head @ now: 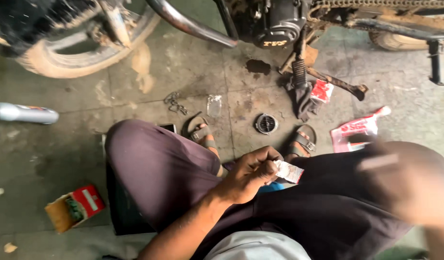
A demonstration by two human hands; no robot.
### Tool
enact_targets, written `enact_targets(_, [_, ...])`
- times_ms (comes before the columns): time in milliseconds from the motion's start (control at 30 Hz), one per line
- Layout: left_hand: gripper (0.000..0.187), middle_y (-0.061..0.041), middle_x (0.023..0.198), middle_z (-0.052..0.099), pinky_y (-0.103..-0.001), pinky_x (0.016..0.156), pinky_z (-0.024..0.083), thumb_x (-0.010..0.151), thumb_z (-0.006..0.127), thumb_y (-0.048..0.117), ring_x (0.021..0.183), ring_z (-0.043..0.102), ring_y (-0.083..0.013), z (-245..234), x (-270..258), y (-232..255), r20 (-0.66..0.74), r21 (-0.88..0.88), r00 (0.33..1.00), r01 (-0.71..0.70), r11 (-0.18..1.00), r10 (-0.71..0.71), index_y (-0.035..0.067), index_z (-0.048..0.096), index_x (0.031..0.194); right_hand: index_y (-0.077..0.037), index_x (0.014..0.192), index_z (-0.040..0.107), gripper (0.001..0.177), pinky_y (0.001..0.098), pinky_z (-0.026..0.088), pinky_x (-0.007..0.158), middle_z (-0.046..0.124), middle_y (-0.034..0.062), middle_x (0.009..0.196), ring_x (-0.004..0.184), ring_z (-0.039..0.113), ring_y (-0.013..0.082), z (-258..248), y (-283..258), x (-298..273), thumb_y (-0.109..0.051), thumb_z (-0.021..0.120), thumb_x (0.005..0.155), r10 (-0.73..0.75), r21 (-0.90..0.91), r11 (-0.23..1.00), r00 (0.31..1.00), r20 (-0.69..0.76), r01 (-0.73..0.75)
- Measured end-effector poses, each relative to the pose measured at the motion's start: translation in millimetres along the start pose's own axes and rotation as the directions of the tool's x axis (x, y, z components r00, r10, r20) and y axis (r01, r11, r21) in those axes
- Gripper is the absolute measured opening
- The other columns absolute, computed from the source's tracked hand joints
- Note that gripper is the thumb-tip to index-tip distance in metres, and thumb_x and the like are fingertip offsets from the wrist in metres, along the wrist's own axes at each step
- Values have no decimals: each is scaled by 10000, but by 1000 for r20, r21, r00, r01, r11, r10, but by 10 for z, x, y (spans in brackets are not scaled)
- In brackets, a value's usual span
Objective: The person opens a small packet by hand, removes a component, and uses shears to cut open a second packet. They then squeeze the contents of the second packet onto the component.
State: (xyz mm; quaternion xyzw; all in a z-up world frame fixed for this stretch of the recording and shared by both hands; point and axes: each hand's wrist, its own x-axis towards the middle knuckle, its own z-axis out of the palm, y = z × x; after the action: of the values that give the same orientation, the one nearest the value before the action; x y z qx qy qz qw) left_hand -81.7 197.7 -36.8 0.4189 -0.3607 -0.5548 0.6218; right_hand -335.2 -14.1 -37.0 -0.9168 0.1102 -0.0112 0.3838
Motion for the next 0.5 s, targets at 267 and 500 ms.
enact_targets(267, [358, 27, 919, 559, -237, 782, 432, 1115, 567, 399, 860, 493, -39, -53, -149, 138, -59, -121, 997, -59, 991, 52, 41, 576, 1120, -19, 980, 658, 264, 320, 585, 692, 700, 50, 825, 750, 695, 158, 14, -861, 969, -236, 516, 1031, -33, 528, 824, 913, 406, -205])
enact_targets(500, [340, -23, 987, 619, -289, 890, 526, 1140, 536, 370, 932, 594, -91, -32, -144, 108, 32, -248, 998, -41, 968, 50, 30, 560, 1127, -11, 965, 712, 233, 294, 513, 620, 631, 30, 750, 680, 599, 122, 401, -650, 827, -183, 562, 1015, 3, 686, 678, 934, 358, -265])
